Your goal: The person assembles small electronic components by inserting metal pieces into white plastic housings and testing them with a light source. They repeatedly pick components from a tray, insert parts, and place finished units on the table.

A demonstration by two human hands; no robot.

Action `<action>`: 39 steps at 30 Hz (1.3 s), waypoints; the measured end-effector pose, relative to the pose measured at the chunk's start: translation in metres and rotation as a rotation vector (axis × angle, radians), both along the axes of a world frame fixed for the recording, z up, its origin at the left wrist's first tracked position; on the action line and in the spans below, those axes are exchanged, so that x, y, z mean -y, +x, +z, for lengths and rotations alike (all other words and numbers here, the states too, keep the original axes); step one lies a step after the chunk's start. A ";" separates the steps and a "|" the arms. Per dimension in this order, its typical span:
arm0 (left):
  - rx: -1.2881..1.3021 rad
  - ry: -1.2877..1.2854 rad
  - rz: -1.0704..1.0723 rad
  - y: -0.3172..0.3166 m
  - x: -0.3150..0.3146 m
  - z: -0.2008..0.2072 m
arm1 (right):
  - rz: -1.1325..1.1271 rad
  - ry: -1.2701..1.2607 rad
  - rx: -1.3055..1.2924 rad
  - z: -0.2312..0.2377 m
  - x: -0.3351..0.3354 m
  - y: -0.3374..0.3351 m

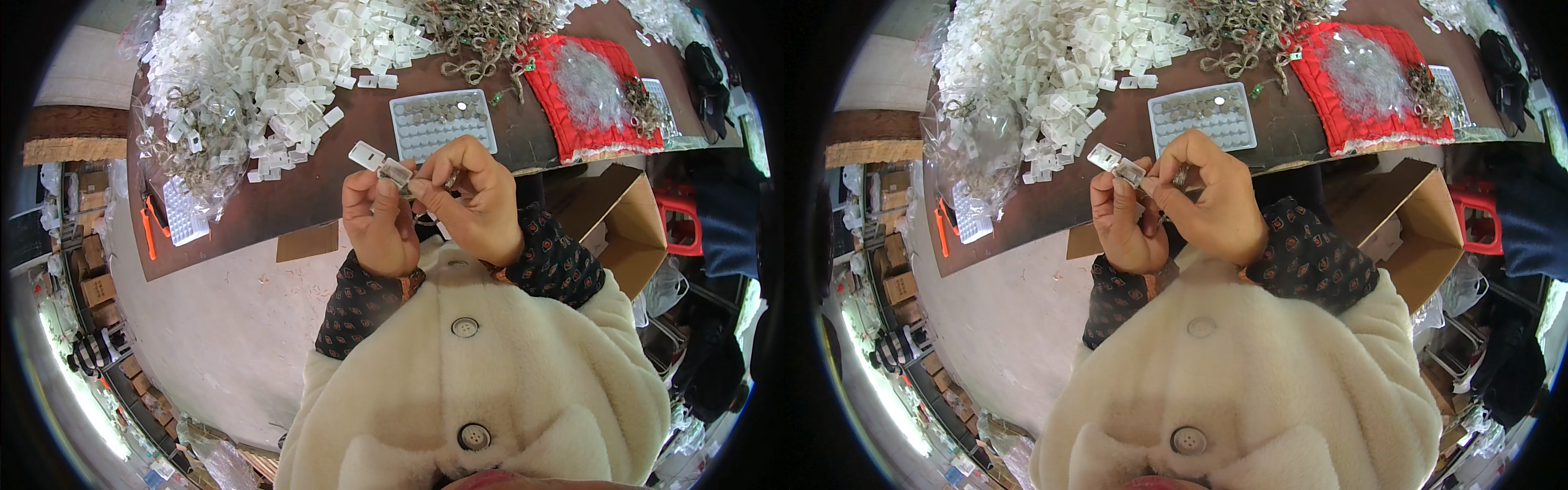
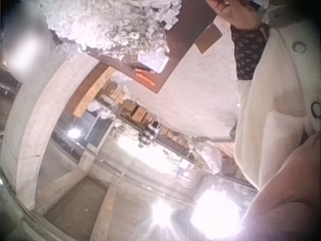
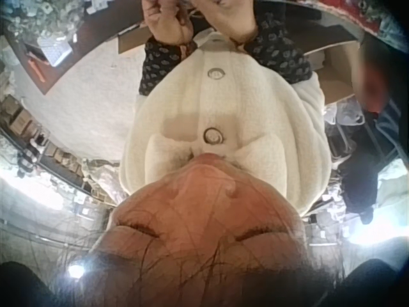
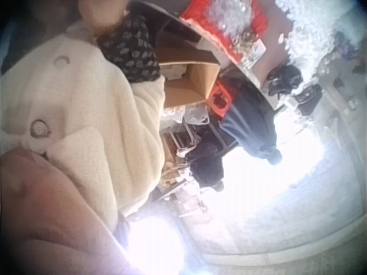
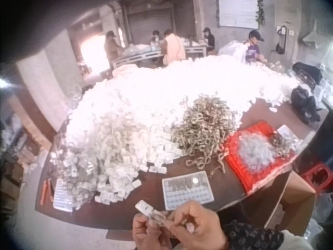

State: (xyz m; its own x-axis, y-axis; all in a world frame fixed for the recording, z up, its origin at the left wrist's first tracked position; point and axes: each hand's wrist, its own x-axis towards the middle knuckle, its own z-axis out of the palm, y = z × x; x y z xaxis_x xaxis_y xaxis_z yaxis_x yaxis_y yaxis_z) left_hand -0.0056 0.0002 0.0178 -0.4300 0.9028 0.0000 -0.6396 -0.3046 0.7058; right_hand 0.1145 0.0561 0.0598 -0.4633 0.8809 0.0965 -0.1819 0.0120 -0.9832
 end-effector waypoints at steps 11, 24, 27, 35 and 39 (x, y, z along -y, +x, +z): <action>0.173 -0.192 -0.085 -0.002 0.002 0.002 | -0.036 0.121 0.212 -0.010 -0.001 0.010; 0.363 -0.166 -0.335 -0.009 -0.002 -0.003 | -0.138 0.489 0.312 0.001 -0.005 0.009; 0.248 -0.177 -0.269 -0.008 -0.001 -0.001 | -0.145 0.538 0.379 0.002 -0.006 0.006; 0.053 -0.137 -0.099 -0.004 0.002 -0.004 | -0.031 0.157 0.237 0.011 -0.002 0.006; 0.027 -0.126 -0.057 0.000 0.003 -0.002 | -0.028 0.182 0.330 0.014 -0.001 0.006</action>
